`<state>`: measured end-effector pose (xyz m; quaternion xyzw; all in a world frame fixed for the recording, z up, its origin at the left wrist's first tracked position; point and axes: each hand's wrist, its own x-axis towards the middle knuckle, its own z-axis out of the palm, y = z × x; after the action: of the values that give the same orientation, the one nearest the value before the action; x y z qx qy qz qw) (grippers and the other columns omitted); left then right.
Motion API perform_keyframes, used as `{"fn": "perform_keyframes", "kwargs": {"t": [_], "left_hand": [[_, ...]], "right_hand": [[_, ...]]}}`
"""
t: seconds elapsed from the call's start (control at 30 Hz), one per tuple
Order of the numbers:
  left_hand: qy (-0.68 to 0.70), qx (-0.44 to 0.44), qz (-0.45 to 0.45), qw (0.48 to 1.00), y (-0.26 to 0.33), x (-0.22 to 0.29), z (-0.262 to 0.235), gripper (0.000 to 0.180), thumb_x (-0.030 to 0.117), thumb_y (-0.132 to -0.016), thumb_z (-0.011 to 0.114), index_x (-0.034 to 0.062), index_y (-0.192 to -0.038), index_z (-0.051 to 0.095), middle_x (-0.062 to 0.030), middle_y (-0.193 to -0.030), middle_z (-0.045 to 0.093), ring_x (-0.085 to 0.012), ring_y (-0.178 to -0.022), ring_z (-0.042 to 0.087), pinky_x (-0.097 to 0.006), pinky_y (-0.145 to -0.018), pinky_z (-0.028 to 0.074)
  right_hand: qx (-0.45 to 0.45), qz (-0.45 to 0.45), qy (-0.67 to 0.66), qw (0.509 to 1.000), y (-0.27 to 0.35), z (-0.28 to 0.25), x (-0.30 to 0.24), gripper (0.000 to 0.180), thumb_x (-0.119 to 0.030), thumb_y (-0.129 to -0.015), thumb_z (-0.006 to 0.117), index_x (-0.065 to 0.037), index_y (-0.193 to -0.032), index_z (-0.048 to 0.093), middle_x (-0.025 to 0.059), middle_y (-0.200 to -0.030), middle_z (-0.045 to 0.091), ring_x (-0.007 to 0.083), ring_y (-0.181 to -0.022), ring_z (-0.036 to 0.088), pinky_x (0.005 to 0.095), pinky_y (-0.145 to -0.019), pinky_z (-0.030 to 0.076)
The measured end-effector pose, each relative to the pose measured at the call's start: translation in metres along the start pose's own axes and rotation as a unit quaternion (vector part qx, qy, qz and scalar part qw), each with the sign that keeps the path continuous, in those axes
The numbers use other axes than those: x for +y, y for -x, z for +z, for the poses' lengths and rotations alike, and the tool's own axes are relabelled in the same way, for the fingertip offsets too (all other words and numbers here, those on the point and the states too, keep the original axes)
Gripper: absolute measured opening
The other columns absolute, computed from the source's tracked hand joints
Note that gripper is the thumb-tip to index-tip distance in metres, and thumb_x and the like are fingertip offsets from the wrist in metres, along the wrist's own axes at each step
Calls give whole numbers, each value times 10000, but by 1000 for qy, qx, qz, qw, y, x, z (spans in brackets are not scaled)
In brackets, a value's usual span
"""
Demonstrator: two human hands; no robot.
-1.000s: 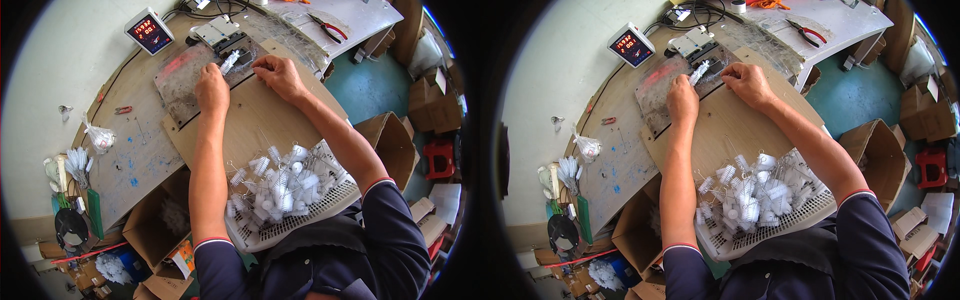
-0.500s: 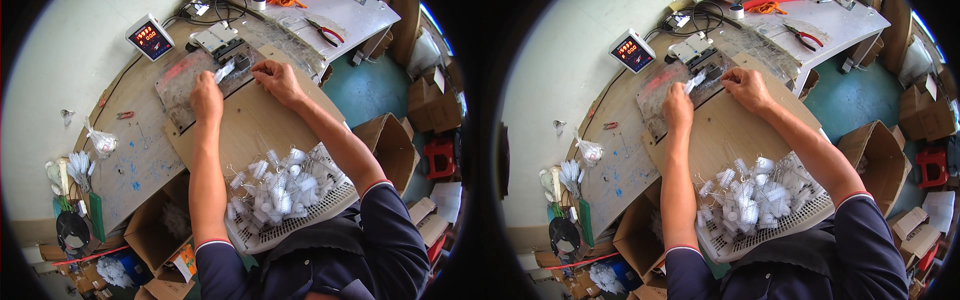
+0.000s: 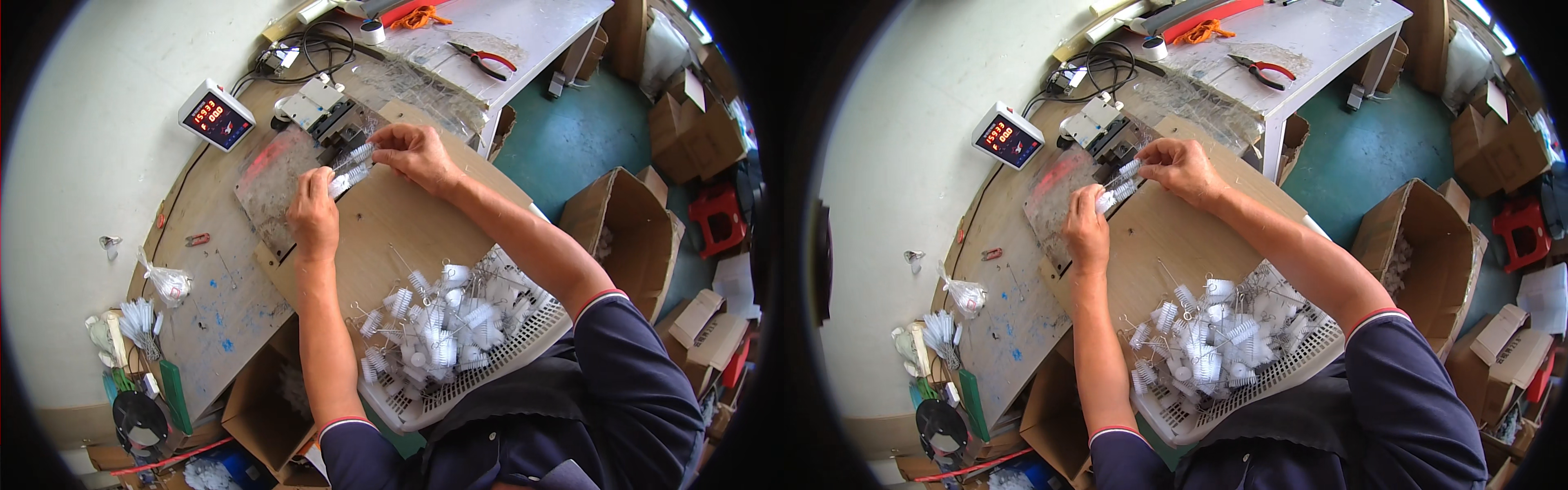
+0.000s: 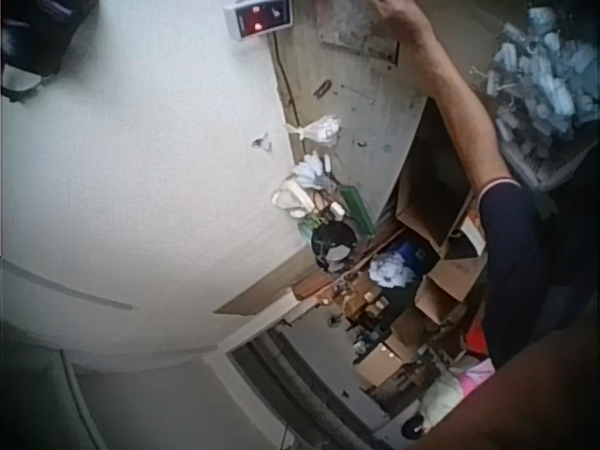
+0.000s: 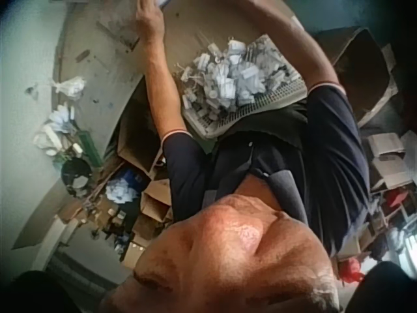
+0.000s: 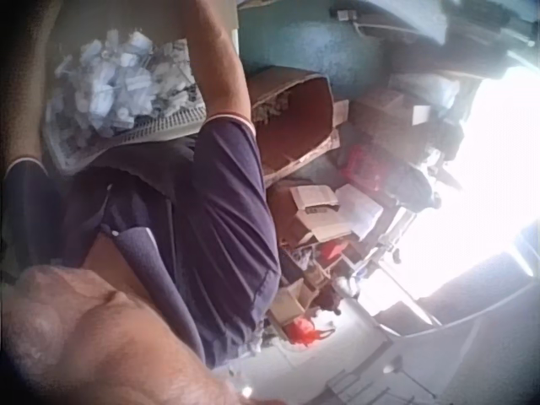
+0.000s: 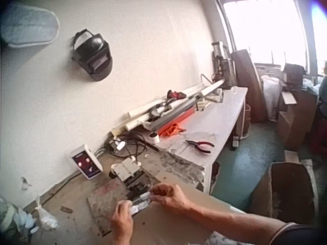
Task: The person picks up a brush from a basket, places it into a machine, and then removes it and places it back into the basket, repeating the process with other brushes.
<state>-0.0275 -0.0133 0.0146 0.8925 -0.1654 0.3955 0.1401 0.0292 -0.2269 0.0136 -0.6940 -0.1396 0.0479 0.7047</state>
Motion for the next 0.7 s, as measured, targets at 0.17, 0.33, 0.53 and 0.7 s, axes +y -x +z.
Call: {"fn": "perform_keyframes", "kwargs": {"t": [0.17, 0.33, 0.53, 0.7], "left_hand": [[-5, 1, -6, 1000, 3, 4, 7, 180, 31, -928, 669, 92, -1087, 611, -66, -1009, 675, -272, -861, 715, -372, -687, 585], [1, -29, 0, 1000, 1, 8, 7, 168, 51, -922, 664, 112, -1070, 615, -60, -976, 672, -279, -833, 710, -392, -664, 578], [2, -85, 15, 996, -1, 19, 11, 155, 61, -893, 602, 134, -1029, 595, -62, -886, 629, -277, -845, 693, -428, -656, 575], [-52, -132, -48, 989, 19, 6, -6, 182, 63, -896, 561, 134, -1059, 603, -86, -920, 645, -330, -833, 702, -456, -652, 575]], "right_hand": [[1, 12, 10, 1000, -1, -3, 1, 183, -103, -866, 740, -6, -1021, 743, 13, -765, 696, 58, -617, 552, 262, -557, 462], [-3, 4, 28, 1000, -2, -5, 0, 126, -77, -849, 709, -8, -948, 744, 27, -777, 720, 81, -683, 603, 268, -635, 491], [-35, -33, 55, 997, -3, -12, 7, 121, -65, -835, 702, 11, -926, 724, 41, -765, 713, 92, -722, 627, 279, -669, 502], [-66, -46, 85, 993, -1, 18, 7, 228, -97, -901, 669, 18, -1095, 705, 51, -838, 714, 103, -761, 631, 283, -681, 508]]}}
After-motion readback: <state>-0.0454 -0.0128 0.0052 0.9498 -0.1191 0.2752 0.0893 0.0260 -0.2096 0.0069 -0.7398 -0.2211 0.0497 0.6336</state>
